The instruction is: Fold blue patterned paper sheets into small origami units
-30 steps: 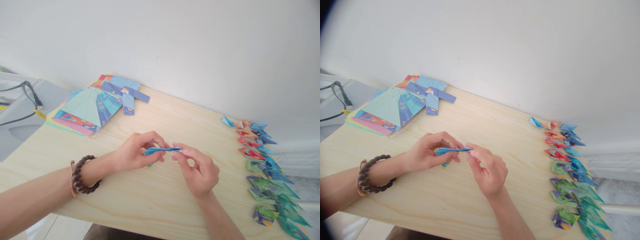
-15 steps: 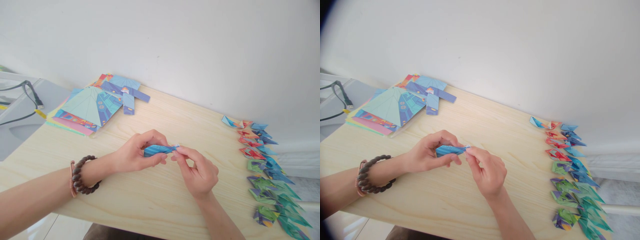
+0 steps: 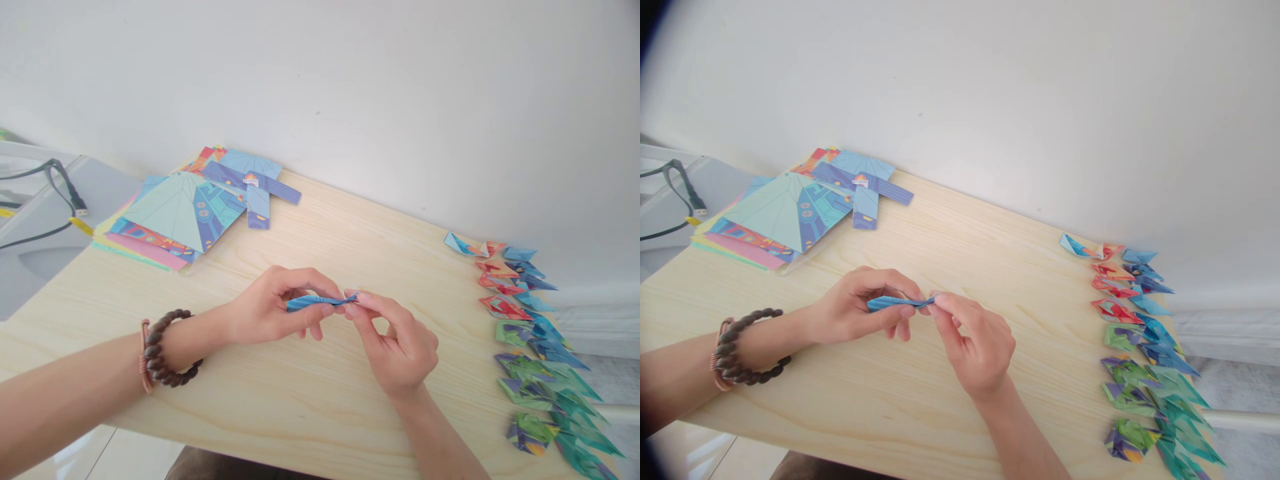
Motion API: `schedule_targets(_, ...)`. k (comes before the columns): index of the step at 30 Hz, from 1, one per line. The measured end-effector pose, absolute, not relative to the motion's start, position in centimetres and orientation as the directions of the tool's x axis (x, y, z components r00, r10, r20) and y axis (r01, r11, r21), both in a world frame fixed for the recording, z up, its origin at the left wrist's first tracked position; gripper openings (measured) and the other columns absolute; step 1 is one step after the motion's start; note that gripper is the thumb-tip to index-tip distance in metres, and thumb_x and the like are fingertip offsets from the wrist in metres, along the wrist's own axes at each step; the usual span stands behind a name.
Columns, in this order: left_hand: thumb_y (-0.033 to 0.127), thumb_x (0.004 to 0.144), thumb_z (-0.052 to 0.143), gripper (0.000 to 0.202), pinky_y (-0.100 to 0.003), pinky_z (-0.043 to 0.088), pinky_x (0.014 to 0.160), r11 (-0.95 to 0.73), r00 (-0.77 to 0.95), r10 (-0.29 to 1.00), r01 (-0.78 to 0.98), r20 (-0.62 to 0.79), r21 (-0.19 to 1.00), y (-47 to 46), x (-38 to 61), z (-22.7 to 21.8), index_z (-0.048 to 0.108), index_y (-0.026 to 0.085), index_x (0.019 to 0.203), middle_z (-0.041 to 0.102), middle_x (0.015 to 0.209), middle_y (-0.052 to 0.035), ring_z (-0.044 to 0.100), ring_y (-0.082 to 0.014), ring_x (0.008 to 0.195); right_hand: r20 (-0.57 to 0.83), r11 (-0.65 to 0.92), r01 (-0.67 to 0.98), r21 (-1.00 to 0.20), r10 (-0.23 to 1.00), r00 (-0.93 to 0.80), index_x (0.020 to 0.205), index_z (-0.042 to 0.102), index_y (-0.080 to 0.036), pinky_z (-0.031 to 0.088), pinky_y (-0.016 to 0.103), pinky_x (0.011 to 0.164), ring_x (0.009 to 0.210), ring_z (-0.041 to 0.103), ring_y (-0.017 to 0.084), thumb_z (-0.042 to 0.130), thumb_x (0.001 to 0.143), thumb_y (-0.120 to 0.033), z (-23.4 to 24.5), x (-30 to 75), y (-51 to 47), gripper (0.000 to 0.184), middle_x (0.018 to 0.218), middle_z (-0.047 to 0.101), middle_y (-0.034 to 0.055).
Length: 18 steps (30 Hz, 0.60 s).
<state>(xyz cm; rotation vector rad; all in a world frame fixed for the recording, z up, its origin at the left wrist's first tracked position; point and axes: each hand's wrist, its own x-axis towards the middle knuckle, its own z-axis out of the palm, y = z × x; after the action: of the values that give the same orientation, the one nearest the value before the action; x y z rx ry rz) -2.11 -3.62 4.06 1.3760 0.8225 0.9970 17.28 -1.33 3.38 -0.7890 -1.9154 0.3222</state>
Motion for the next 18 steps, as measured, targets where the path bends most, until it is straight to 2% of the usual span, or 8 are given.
schedule_targets(8, 0.016, 0.088, 0.055, 0.018, -0.019, 0.056, 0.05, -0.124, 0.364, 0.921, -0.068, 0.14, 0.99, -3.64, -2.0, 3.58, 0.048, 0.016, 0.104, 0.064, 0.092, -0.0059, 0.069, -0.0137, 0.067, 0.699, 0.734, 0.424, -0.531, 0.662, -0.27, 0.096, 0.063, -0.024, 0.056, 0.02, 0.054, 0.051, 0.062, 0.008, 0.07, 0.074, -0.012, 3.35, 17.31, -1.32, 0.025, 0.084, 0.073, -0.0026)
schedule_targets(14, 0.014, 0.079, 0.065, 0.025, -0.028, 0.055, 0.077, -0.329, 0.28, 0.914, 0.083, 0.294, 0.941, -3.09, -1.95, 3.72, 0.05, 0.015, 0.099, 0.061, 0.099, -0.0084, 0.062, -0.0165, 0.091, 0.675, 0.714, 0.424, -0.557, 0.687, -0.269, 0.094, 0.063, -0.024, 0.055, 0.02, 0.051, 0.049, 0.06, 0.008, 0.069, 0.075, -0.013, 3.37, 17.31, -1.4, 0.023, 0.082, 0.073, -0.0025)
schedule_targets(18, 0.015, 0.077, 0.066, 0.017, -0.023, 0.053, 0.068, -0.33, 0.278, 0.92, 0.17, 0.276, 0.929, -2.99, -2.05, 4.1, 0.053, 0.016, 0.089, 0.058, 0.102, -0.0086, 0.06, -0.0172, 0.095, 0.685, 0.737, 0.375, -0.562, 0.669, -0.288, 0.095, 0.062, -0.023, 0.055, 0.019, 0.052, 0.055, 0.063, 0.008, 0.068, 0.074, -0.008, 3.49, 17.15, -1.5, 0.027, 0.082, 0.072, -0.0017)
